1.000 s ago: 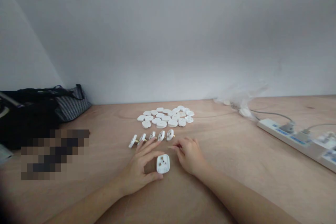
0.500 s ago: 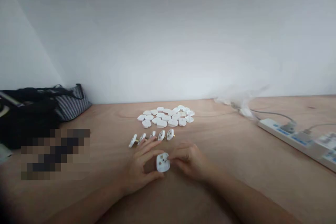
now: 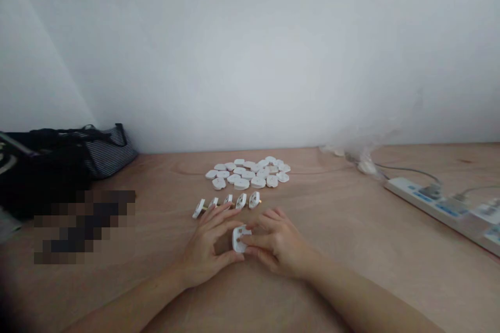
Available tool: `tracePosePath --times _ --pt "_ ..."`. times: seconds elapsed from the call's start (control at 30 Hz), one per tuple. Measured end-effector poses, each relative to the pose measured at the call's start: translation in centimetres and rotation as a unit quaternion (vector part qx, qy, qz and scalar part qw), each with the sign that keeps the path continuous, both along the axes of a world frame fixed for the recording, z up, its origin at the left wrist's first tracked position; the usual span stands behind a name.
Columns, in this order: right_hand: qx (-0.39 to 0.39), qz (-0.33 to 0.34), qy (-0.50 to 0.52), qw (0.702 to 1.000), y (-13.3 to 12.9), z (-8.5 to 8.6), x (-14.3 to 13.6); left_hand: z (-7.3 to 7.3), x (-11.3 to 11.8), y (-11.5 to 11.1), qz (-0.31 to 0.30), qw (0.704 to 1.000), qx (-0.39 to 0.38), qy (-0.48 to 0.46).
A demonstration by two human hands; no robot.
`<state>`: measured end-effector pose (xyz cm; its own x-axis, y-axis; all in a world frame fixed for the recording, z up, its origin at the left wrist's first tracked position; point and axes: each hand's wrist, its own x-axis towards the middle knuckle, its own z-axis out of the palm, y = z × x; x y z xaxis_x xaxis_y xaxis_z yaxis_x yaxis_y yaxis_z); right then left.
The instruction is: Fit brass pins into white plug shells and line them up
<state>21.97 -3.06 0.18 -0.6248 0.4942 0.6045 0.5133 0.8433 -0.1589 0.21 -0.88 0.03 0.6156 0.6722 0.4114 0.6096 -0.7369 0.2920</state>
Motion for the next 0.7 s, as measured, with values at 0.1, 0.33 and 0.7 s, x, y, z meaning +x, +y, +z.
tracePosePath --times 0.1,0.33,0.7 --pt "-0.031 -0.008 0.014 0.999 -0.21 0.47 0.17 -0.02 -0.02 0.01 0.005 1.0 -0.008 -0.006" --pt "-0.023 -0.018 0.052 0.998 0.45 -0.39 0.71 -0.2 0.03 0.0 0.009 0.999 0.0 -0.032" --pt "-0.119 -0.023 0.091 0.988 0.35 -0.15 -0.02 -0.38 0.21 0.04 0.008 0.997 0.005 -0.075"
